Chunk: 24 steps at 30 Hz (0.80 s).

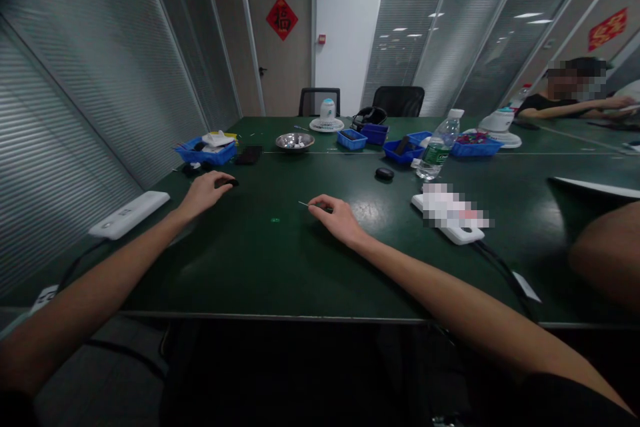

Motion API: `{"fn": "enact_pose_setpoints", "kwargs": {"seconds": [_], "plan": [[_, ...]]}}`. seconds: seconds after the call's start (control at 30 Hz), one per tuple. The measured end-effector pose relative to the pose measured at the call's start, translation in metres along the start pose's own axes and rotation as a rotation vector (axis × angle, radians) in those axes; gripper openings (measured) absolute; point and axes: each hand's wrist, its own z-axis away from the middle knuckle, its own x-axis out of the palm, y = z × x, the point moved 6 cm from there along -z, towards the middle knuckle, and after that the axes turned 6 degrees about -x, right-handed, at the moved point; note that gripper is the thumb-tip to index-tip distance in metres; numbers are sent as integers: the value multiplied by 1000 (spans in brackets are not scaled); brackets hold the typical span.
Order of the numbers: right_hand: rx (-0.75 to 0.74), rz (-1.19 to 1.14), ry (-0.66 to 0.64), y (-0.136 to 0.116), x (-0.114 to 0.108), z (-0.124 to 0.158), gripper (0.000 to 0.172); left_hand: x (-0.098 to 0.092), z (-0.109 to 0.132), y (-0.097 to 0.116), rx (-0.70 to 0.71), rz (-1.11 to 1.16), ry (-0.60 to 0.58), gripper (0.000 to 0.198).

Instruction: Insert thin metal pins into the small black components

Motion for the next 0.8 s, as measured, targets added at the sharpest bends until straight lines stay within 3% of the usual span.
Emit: {"fn": "enact_pose_setpoints", "kwargs": {"seconds": [0.07, 0.13, 0.27, 0.3, 0.4, 0.47, 0.53, 0.7, 0.8], "plan": [[2, -6, -8, 1, 0, 0, 28, 6, -1, -11, -32, -6, -52, 30], [-6, -14, -12, 3, 1, -1, 29, 8, 2, -7, -36, -10, -68, 33], [-21, -7, 7, 8, 2, -3, 27, 0, 19, 42, 115, -54, 83, 41], [-20, -5, 10, 9, 3, -3, 27, 2, 25, 59, 189, -36, 62, 39], [-15, -11, 3, 10, 4, -4, 27, 22, 44, 105, 355, 122, -193, 37], [-13, -11, 2, 10, 3, -4, 28, 33, 53, 125, 400, 200, -286, 36], [-18, -7, 5, 10, 3, -4, 27, 38, 58, 136, 417, 249, -307, 31], [-23, -7, -5, 11, 3, -5, 29, 38, 54, 134, 411, 274, -324, 23], [-15, -9, -1, 9, 2, -3, 29, 24, 38, 105, 320, 197, -194, 23]]}}
